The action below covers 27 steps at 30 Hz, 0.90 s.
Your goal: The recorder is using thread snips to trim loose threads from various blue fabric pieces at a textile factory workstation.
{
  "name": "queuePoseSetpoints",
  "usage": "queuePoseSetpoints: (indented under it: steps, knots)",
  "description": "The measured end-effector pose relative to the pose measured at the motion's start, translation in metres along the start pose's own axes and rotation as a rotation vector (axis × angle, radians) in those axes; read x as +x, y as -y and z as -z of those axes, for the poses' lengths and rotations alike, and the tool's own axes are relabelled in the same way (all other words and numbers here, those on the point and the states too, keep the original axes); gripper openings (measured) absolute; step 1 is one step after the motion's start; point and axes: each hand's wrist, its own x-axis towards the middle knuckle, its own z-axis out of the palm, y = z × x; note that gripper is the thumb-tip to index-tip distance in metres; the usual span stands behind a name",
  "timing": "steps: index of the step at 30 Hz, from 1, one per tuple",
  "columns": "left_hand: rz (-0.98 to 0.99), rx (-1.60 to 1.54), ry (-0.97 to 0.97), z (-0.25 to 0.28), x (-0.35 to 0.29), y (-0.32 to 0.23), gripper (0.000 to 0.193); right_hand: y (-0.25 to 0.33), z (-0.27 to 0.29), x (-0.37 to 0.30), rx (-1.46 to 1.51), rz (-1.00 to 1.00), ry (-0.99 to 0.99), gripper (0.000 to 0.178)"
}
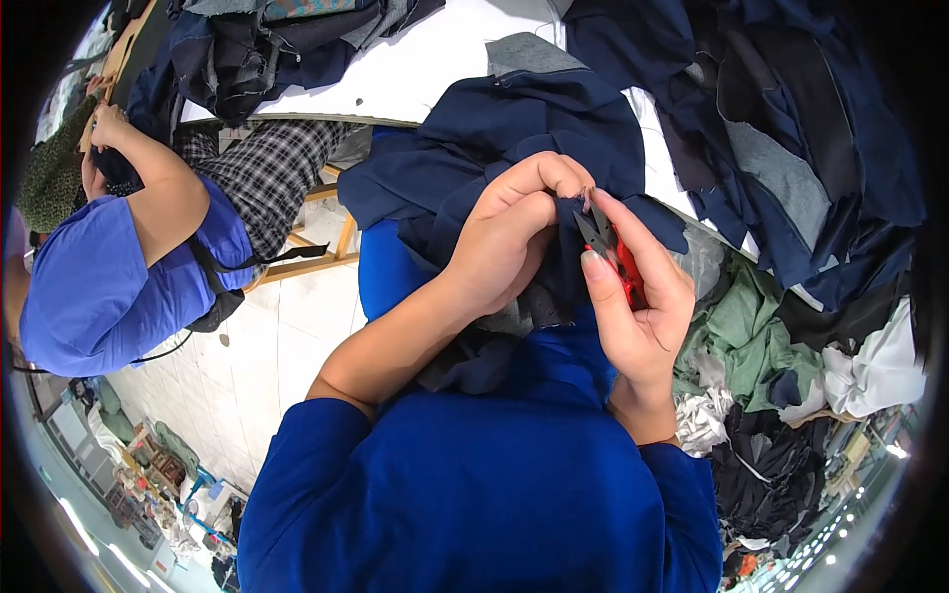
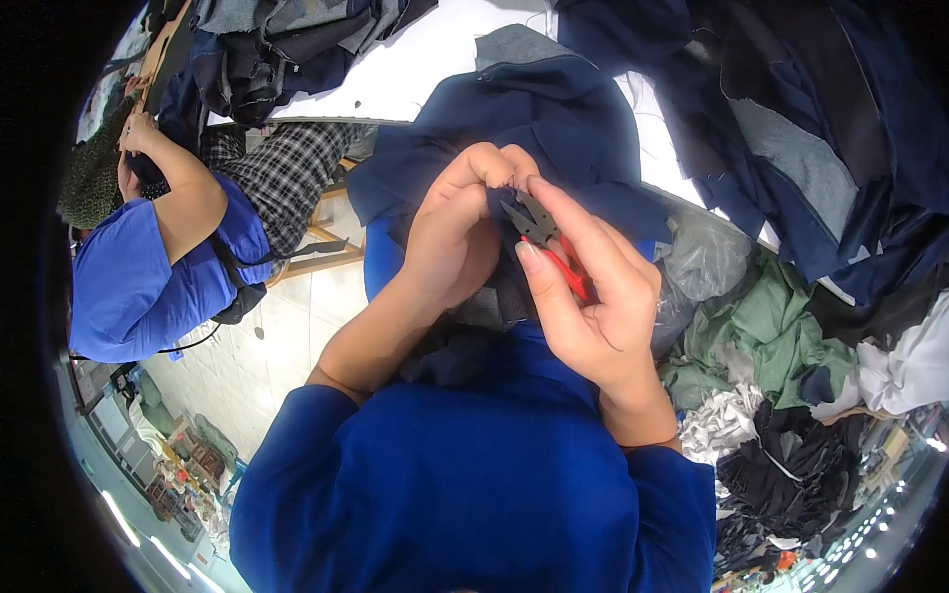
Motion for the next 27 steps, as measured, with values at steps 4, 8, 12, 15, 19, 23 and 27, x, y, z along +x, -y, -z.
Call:
queuePoseSetpoints:
  steps: [4, 8, 12, 15, 19, 23, 27]
  knots:
    - [0.004, 0.024, -0.022, -0.002, -0.001, 0.001, 0.016, -0.005, -0.003, -0.001, 0.008, -0.01, -0.022, 0.037]
    - [-0.001, 0.008, -0.025, -0.001, 0.0, 0.002, 0.016, -0.015, -0.017, -0.003, 0.149, 0.005, -0.09, 0.037]
    - [0.006, -0.024, -0.091, -0.002, -0.001, 0.004, 0.015, -0.019, -0.02, -0.004, 0.171, -0.033, -0.105, 0.036]
    - [-0.009, -0.037, -0.103, -0.001, -0.002, 0.005, 0.016, -0.019, -0.017, -0.002, 0.109, 0.0, -0.096, 0.037]
    - [0.009, -0.07, -0.065, 0.001, -0.003, 0.004, 0.017, -0.017, -0.016, -0.002, 0.08, 0.025, -0.099, 0.038]
    - [0.024, -0.062, -0.11, -0.003, -0.004, 0.007, 0.017, -0.018, -0.015, -0.003, 0.073, -0.003, -0.144, 0.037]
    - [-0.016, -0.012, -0.034, -0.001, -0.005, 0.009, 0.016, -0.014, -0.017, 0.009, 0.309, -0.078, -0.363, 0.035]
